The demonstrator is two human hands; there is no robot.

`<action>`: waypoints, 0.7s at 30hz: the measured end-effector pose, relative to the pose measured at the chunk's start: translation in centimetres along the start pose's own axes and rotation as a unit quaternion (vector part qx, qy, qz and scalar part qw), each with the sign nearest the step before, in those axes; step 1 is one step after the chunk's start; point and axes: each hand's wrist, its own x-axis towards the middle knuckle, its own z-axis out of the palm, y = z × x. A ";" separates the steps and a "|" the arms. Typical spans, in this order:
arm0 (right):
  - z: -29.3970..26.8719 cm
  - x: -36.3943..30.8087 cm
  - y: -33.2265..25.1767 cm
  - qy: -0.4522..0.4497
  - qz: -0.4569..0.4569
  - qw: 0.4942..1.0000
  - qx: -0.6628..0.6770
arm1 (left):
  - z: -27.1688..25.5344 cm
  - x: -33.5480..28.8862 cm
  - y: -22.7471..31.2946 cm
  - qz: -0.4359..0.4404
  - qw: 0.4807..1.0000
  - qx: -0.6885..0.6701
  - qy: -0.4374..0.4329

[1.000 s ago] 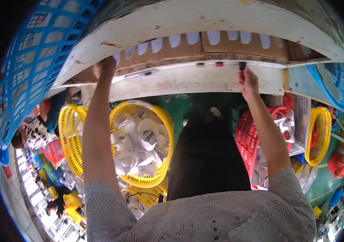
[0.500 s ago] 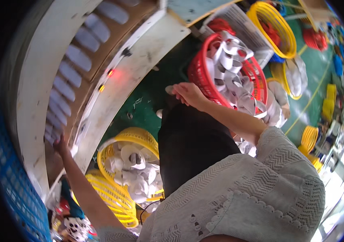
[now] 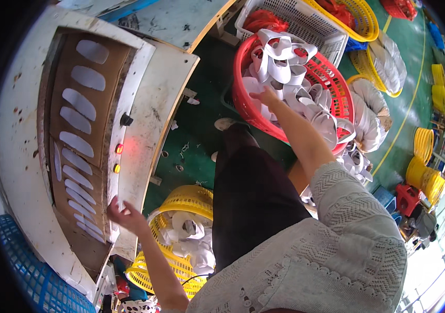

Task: Organize and sort various white shoe upper components into baskets and onto a workspace.

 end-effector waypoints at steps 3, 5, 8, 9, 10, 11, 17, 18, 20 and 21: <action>-2.3 2.3 2.5 -0.025 -0.060 0.972 0.225 | 1.9 0.6 5.9 0.054 0.993 -0.071 -0.079; -5.2 1.4 3.8 0.027 -0.143 0.925 0.351 | 2.0 0.5 8.5 0.048 0.981 -0.129 -0.135; -12.4 -5.3 1.0 0.041 -0.224 0.946 0.232 | 1.2 0.3 12.3 0.028 0.949 -0.237 -0.208; -14.2 -9.9 -1.8 0.039 -0.295 0.951 0.082 | 0.8 0.2 14.1 0.074 0.942 -0.247 -0.215; -15.4 -13.3 -3.5 0.037 -0.299 0.950 0.078 | 0.5 0.3 16.7 0.125 0.930 -0.263 -0.226; -16.0 -16.2 -4.9 -0.049 -0.384 0.920 0.062 | -0.6 0.9 19.9 0.206 0.916 -0.261 -0.223; -13.9 -25.2 -14.6 -0.543 -0.351 0.755 0.108 | -6.5 2.3 20.7 -0.122 0.653 -0.525 -0.532; -12.9 -25.9 -15.9 -0.592 -0.332 0.722 0.130 | -7.7 1.7 19.0 -0.142 0.666 -0.531 -0.504; -10.3 -27.1 -18.4 -0.616 -0.385 0.683 0.075 | -9.4 0.3 15.6 -0.113 0.609 -0.590 -0.519; -9.0 -27.8 -19.5 -0.652 -0.385 0.653 0.030 | -10.3 -1.3 15.3 -0.112 0.617 -0.656 -0.420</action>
